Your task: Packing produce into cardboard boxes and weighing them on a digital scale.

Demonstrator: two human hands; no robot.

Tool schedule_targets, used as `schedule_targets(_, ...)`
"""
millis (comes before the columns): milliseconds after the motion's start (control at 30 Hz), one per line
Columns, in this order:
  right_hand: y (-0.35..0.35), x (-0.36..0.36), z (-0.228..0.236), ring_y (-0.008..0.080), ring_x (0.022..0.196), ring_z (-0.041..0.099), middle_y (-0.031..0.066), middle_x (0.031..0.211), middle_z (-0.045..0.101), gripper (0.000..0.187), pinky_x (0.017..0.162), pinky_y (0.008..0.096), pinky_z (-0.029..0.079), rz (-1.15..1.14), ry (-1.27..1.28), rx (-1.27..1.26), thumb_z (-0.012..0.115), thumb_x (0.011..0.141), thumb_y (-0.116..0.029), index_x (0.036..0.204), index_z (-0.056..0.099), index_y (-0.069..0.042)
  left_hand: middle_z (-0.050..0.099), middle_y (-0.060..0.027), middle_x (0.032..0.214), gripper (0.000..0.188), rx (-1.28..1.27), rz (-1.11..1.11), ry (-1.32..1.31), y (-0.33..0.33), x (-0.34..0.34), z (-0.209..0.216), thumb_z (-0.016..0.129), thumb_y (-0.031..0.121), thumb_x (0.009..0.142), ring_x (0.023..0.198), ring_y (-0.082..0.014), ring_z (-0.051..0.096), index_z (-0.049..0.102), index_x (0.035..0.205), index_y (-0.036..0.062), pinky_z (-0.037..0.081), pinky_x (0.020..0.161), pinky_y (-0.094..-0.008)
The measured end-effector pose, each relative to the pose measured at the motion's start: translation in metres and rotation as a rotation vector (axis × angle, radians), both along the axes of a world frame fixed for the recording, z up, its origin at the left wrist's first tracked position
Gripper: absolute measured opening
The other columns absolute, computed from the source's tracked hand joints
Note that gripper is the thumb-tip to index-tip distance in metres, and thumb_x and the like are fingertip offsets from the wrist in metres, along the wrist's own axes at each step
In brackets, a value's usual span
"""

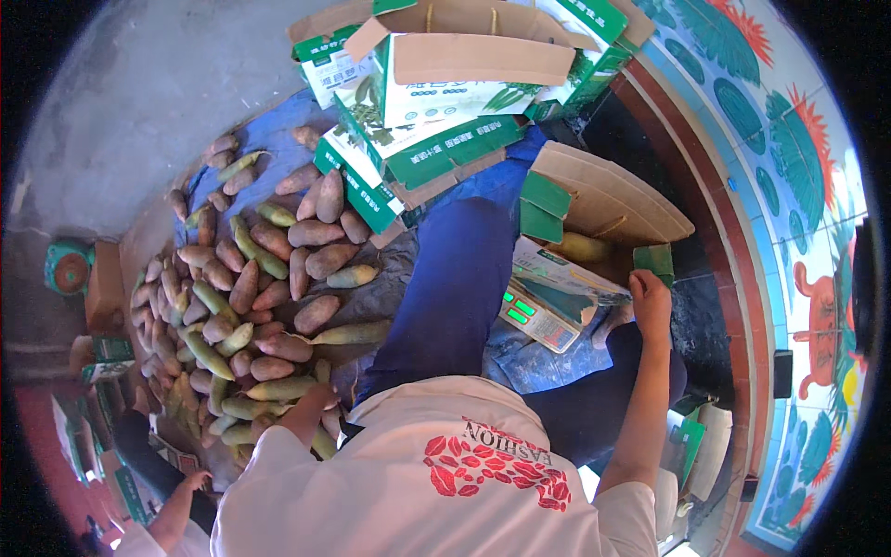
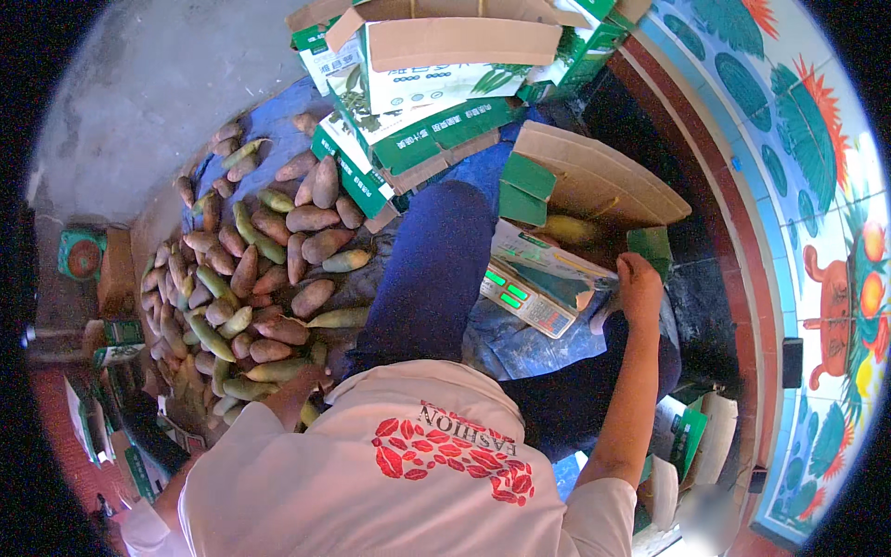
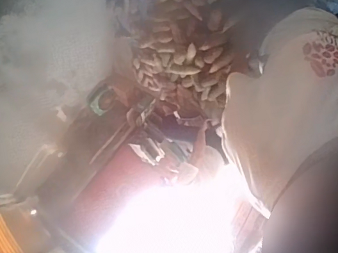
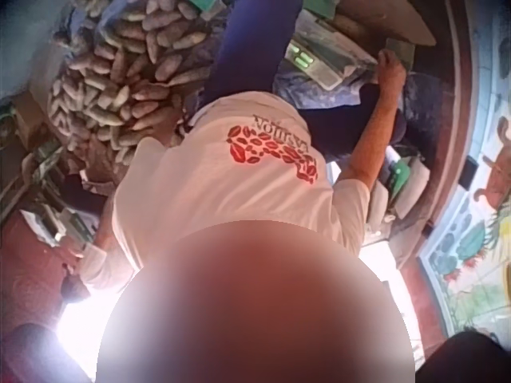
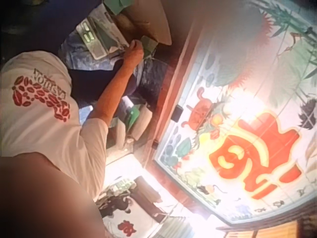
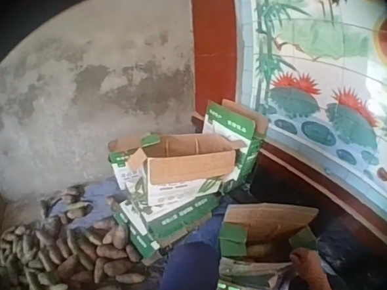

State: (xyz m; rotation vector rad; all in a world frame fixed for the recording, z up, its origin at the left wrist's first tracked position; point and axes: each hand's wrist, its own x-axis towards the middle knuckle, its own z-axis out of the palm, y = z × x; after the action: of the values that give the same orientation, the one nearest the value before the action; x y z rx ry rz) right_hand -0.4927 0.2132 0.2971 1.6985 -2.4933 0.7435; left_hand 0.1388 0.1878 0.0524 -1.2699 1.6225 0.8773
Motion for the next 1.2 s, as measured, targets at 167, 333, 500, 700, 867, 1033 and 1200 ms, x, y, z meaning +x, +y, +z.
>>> schedule_targets(167, -0.006, 0.001, -0.007, 0.029, 0.065, 0.061, 0.0163, 0.071, 0.061, 0.014, 0.06, 0.0356, 0.046, -0.001, -0.017, 0.052, 0.058, 0.082, -0.016, 0.088, 0.063, -0.003, 0.055, -0.0185, 0.117, 0.047, 0.001, 0.026, -0.042, 0.055, 0.051, -0.019, 0.055, 0.034, 0.075, 0.109, -0.0327, 0.053, 0.056, 0.115, 0.0087, 0.044, 0.09, -0.0416)
schedule_targets(333, -0.002, -0.002, -0.011, 0.0295, 0.067, 0.062, 0.0167, 0.073, 0.062, 0.014, 0.061, 0.0358, 0.047, -0.033, 0.013, 0.093, 0.058, 0.082, -0.015, 0.088, 0.063, -0.003, 0.045, -0.0156, 0.13, 0.06, 0.085, 0.049, -0.031, 0.08, 0.049, -0.033, 0.054, 0.042, 0.079, 0.115, -0.031, 0.047, 0.04, 0.132, 0.0167, 0.038, 0.095, -0.0422)
schedule_targets(500, -0.006, -0.001, -0.012, 0.0304, 0.07, 0.063, 0.017, 0.076, 0.063, 0.014, 0.063, 0.0367, 0.048, -0.03, 0.013, 0.132, 0.058, 0.081, -0.015, 0.087, 0.063, -0.003, 0.054, -0.0165, 0.114, 0.049, -0.142, -0.054, -0.018, 0.117, 0.068, -0.118, 0.047, 0.027, 0.081, 0.105, -0.0312, 0.054, 0.044, 0.127, 0.0142, 0.045, 0.087, -0.0393)
schedule_targets(700, -0.002, -0.006, -0.016, 0.0302, 0.071, 0.063, 0.0167, 0.077, 0.063, 0.015, 0.063, 0.0361, 0.048, -0.01, 0.041, 0.103, 0.058, 0.081, -0.015, 0.088, 0.063, -0.003, 0.048, -0.011, 0.11, 0.038, -0.42, -0.001, 0.067, 0.116, 0.027, -0.095, 0.048, 0.029, 0.083, 0.109, -0.0315, 0.047, 0.05, 0.121, 0.0221, 0.043, 0.084, -0.0467)
schedule_targets(867, -0.012, -0.01, -0.03, 0.0299, 0.07, 0.062, 0.0156, 0.076, 0.063, 0.015, 0.062, 0.0367, 0.047, 0.036, 0.044, 0.102, 0.058, 0.081, -0.016, 0.087, 0.063, -0.004, 0.045, -0.0104, 0.124, 0.033, -0.291, -0.116, 0.094, 0.121, 0.032, -0.091, 0.046, 0.029, 0.085, 0.117, -0.0309, 0.041, 0.054, 0.117, 0.0215, 0.038, 0.089, -0.0532)
schedule_targets(1033, -0.002, -0.013, -0.03, 0.0305, 0.07, 0.062, 0.015, 0.076, 0.063, 0.014, 0.062, 0.0368, 0.047, -0.007, 0.105, 0.136, 0.058, 0.081, -0.017, 0.086, 0.063, -0.004, 0.042, -0.0098, 0.128, 0.03, -0.246, 0.257, -0.017, 0.094, 0.007, -0.048, 0.045, 0.026, 0.087, 0.121, -0.0321, 0.038, 0.054, 0.115, 0.0202, 0.038, 0.089, -0.0552)
schedule_targets(1200, -0.009, -0.005, -0.03, 0.0312, 0.072, 0.062, 0.0149, 0.077, 0.063, 0.014, 0.063, 0.0371, 0.047, 0.01, 0.092, 0.131, 0.057, 0.082, -0.017, 0.085, 0.063, -0.004, 0.041, -0.0095, 0.126, 0.03, -0.265, 0.372, -0.04, 0.105, 0.028, -0.095, 0.047, 0.025, 0.087, 0.121, -0.0321, 0.039, 0.053, 0.116, 0.0199, 0.043, 0.084, -0.0533)
